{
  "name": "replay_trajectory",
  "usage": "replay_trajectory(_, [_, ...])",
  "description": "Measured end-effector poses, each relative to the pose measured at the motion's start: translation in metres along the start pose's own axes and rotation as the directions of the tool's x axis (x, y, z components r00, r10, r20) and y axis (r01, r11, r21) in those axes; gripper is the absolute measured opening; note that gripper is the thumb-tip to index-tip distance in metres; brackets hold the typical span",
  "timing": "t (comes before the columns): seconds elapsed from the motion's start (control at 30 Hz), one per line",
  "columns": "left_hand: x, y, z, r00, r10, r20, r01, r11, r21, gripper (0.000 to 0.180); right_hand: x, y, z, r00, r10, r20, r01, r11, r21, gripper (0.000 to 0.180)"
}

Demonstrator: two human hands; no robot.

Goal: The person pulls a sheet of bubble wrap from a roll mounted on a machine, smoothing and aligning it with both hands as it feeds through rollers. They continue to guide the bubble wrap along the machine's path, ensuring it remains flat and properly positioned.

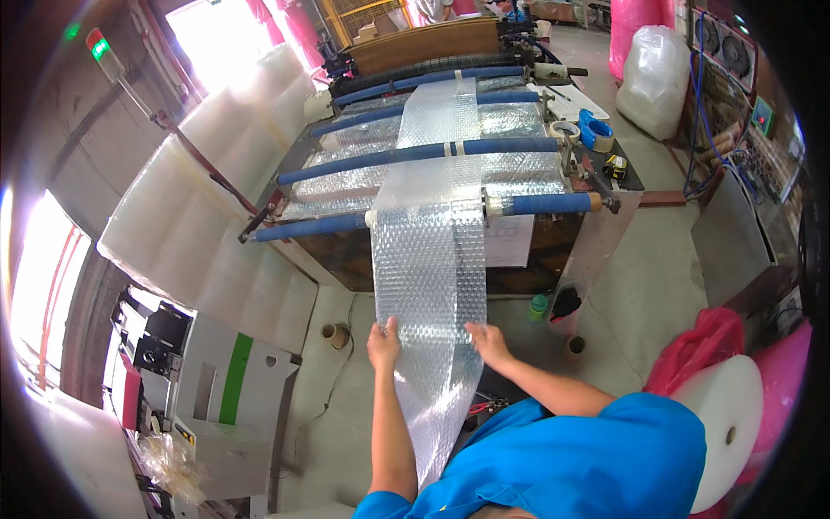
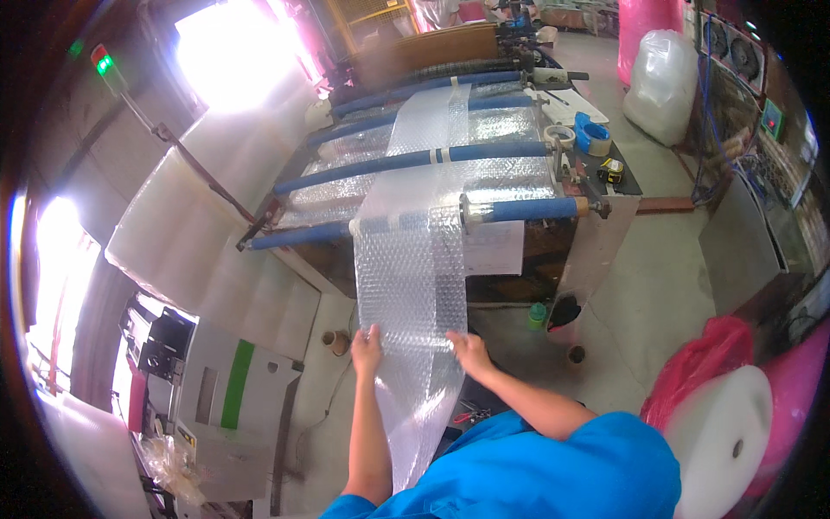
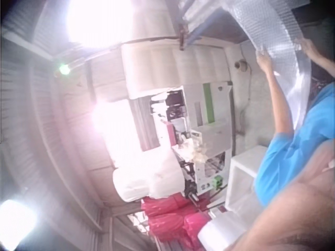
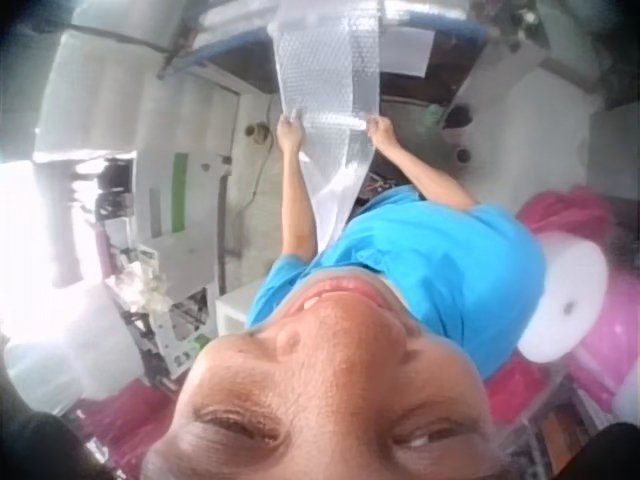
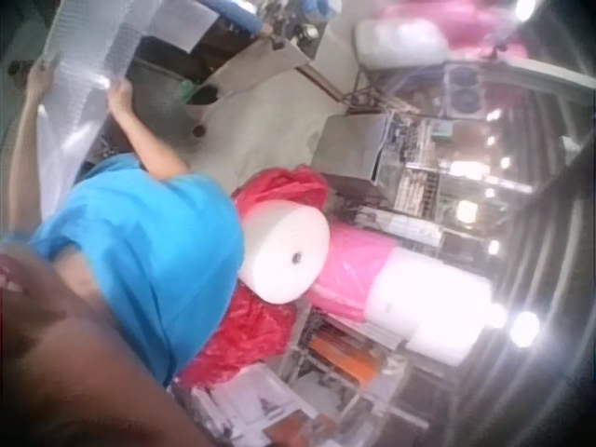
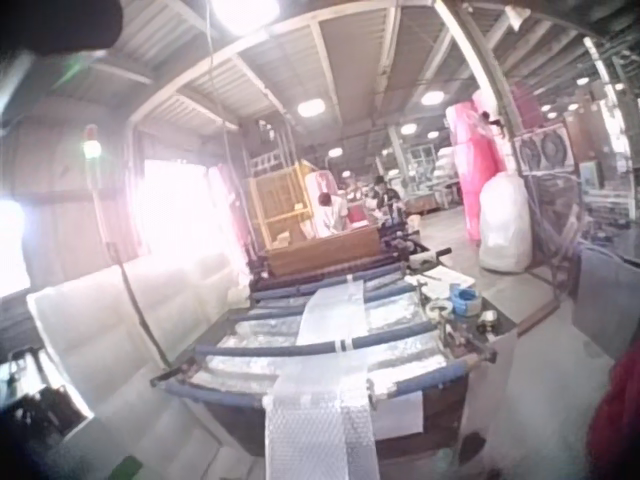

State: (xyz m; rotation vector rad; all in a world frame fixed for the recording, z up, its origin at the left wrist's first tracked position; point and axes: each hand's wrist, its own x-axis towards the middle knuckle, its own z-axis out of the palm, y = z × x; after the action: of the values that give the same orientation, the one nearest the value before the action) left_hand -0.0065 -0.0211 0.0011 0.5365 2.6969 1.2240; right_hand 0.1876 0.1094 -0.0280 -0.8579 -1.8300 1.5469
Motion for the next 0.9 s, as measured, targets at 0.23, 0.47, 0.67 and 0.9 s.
replay_trajectory(0.23, [0.002,0.024,0.038,0.999,-0.010,-0.049,0.009,1.000,-0.016,0.044,0.058,0.039,-0.008,0.999,-0.020,-0.047,0.001,0.927,-0.375,0.044])
replay_trajectory(0.47, [-0.007,0.003,0.041,0.975,0.008,-0.223,0.000,0.999,0.035,0.030,0.021,0.031,0.000,0.999,0.045,-0.003,-0.044,0.956,-0.291,0.034])
replay_trajectory(0.67, [-0.002,0.010,0.019,0.979,-0.020,-0.203,0.033,0.998,0.057,0.036,0.015,0.014,0.005,0.998,-0.056,-0.028,0.052,0.990,-0.129,0.042])
replay_trajectory(0.9, [-0.021,0.024,-0.013,0.978,-0.005,-0.208,0.016,0.999,0.048,0.036,0.007,0.004,-0.001,0.999,-0.046,0.003,0.046,0.990,-0.135,0.043])
